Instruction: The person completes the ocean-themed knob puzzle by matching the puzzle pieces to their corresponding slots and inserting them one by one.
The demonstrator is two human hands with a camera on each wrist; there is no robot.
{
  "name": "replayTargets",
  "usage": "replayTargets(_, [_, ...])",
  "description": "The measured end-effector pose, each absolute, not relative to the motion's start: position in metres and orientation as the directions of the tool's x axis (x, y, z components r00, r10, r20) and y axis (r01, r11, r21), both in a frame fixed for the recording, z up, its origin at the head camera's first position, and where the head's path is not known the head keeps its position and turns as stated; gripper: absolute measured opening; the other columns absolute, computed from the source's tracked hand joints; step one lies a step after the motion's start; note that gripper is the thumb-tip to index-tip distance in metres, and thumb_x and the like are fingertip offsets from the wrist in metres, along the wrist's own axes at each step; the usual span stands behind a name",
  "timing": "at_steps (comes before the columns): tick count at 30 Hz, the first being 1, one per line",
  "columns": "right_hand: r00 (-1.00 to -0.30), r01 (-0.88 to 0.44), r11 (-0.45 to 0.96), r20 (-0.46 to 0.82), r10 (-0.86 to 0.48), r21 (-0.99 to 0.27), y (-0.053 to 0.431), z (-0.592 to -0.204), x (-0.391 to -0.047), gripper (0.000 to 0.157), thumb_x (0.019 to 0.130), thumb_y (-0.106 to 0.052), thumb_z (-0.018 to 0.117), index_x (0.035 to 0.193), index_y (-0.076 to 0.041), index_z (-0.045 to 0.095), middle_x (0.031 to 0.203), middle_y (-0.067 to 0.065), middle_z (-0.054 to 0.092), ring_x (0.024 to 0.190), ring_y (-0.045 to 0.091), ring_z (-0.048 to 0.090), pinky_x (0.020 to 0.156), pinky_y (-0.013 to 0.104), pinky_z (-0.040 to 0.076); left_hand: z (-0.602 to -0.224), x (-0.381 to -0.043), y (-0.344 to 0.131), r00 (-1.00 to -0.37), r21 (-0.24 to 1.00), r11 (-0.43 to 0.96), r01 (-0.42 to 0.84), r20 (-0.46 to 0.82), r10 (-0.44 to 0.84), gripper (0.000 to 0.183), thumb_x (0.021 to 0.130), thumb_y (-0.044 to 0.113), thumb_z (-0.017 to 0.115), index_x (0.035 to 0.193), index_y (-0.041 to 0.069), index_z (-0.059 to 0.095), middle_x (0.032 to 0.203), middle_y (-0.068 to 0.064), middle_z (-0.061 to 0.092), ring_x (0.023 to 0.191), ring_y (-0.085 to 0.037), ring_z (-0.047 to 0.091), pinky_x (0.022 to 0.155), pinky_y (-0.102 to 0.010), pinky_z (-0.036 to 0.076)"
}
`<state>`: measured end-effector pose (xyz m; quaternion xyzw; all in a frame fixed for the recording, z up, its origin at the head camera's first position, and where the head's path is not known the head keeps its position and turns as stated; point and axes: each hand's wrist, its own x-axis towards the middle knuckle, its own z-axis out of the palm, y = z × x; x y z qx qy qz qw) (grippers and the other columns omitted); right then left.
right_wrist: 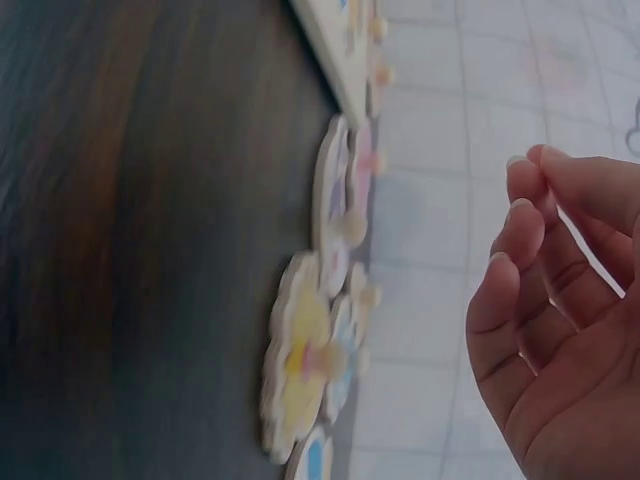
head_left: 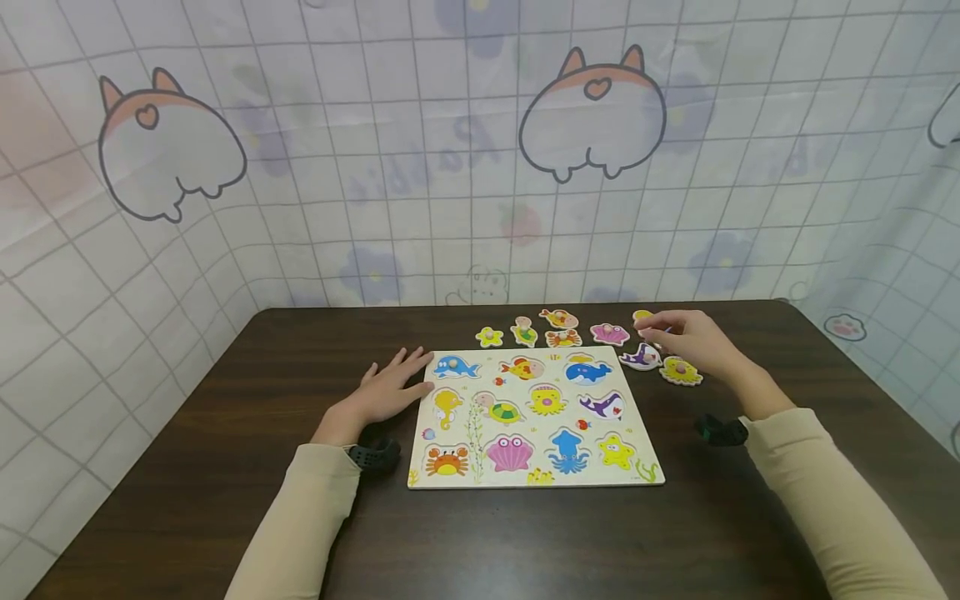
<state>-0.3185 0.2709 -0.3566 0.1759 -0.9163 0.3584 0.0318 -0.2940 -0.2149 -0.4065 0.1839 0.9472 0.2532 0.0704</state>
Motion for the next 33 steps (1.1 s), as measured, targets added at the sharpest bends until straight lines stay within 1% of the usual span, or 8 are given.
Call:
replayTargets(2, [-0.94,-0.333,0.689,0.17,-0.296,-0.644,0.276,-0.359,-0.319,0.037,0.105,-0.023,0.061,0.127,0.006,0.068,0.111,0.022,0.068,0.08,0.032,0.058,0.062,0.034,0.051,-0.407,-0.294,-0.215,-0.922,0.505,0.805,0.313,-0.041,0.385,0.068,0.109,0.04,0.051,0.165,0.011,0.025,0.17,-0.016,0.014,0.156,-0.039,0.003,0.117,-0.069,-0.005])
replayTargets(5, [-0.947,-0.308,0.701,0.137,-0.29,-0.643,0.285,-0.363,-0.32,0.037,0.106,-0.024,0.061,0.126,0.007,0.068,0.111,0.022,0.069,0.08,0.027,0.06,0.065,0.034,0.053,-0.407,-0.294,-0.215,-0.922,0.503,0.806,0.314,-0.043,0.385,0.068,0.109,0.04,0.05,0.165,0.011,0.025,0.17,-0.016,0.014,0.156,-0.039,0.003,0.117,-0.069,-0.005])
replayTargets(7, [-0.95,-0.294,0.708,0.116,-0.289,-0.642,0.292,-0.366,-0.321,0.038,0.106,-0.023,0.061,0.125,0.009,0.067,0.109,0.022,0.069,0.079,0.026,0.063,0.068,0.036,0.055,-0.406,-0.294,-0.215,-0.922,0.504,0.805,0.312,-0.043,0.385,0.068,0.109,0.04,0.05,0.165,0.011,0.025,0.17,-0.017,0.014,0.156,-0.039,0.003,0.117,-0.069,-0.005])
replayTargets(10, [-0.953,-0.281,0.724,0.096,-0.287,-0.63,0.301,-0.371,-0.323,0.037,0.105,-0.023,0.063,0.123,0.009,0.068,0.104,0.018,0.07,0.079,0.024,0.063,0.07,0.036,0.055,-0.407,-0.295,-0.215,-0.923,0.502,0.807,0.313,-0.041,0.383,0.068,0.109,0.04,0.05,0.165,0.011,0.025,0.17,-0.017,0.014,0.156,-0.039,0.003,0.117,-0.069,-0.005])
replayTargets(13, [-0.954,-0.277,0.736,0.082,-0.29,-0.617,0.309,-0.373,-0.323,0.035,0.104,-0.022,0.064,0.12,0.009,0.069,0.094,0.011,0.07,0.075,0.023,0.059,0.067,0.036,0.053,-0.407,-0.295,-0.215,-0.924,0.497,0.81,0.312,-0.04,0.38,0.068,0.109,0.04,0.051,0.165,0.012,0.025,0.17,-0.016,0.014,0.156,-0.039,0.003,0.117,-0.069,-0.005])
replayTargets(16, [-0.955,-0.264,0.741,0.059,-0.291,-0.617,0.313,-0.374,-0.322,0.032,0.103,-0.02,0.065,0.117,0.008,0.069,0.089,0.006,0.069,0.075,0.023,0.057,0.065,0.035,0.052,-0.408,-0.295,-0.215,-0.925,0.494,0.812,0.311,-0.04,0.378,0.068,0.109,0.04,0.051,0.165,0.012,0.025,0.17,-0.016,0.014,0.156,-0.039,0.003,0.117,-0.069,-0.004])
replayTargets(24, [-0.959,-0.218,0.751,-0.006,-0.284,-0.623,0.323,-0.379,-0.324,0.03,0.101,-0.021,0.068,0.112,0.007,0.069,0.076,0.003,0.059,0.065,0.02,0.051,0.059,0.034,0.045,-0.407,-0.294,-0.215,-0.923,0.497,0.809,0.315,-0.038,0.383,0.067,0.109,0.039,0.051,0.165,0.011,0.025,0.17,-0.016,0.014,0.156,-0.039,0.003,0.117,-0.069,-0.004])
replayTargets(33, [-0.951,-0.198,0.755,-0.065,-0.303,-0.625,0.327,-0.381,-0.327,0.032,0.1,-0.021,0.07,0.112,0.009,0.068,0.079,0.001,0.062,0.069,0.019,0.055,0.062,0.033,0.051,-0.409,-0.296,-0.215,-0.924,0.495,0.81,0.316,-0.035,0.382,0.067,0.109,0.04,0.051,0.164,0.011,0.026,0.17,-0.016,0.015,0.156,-0.039,0.004,0.117,-0.069,-0.004])
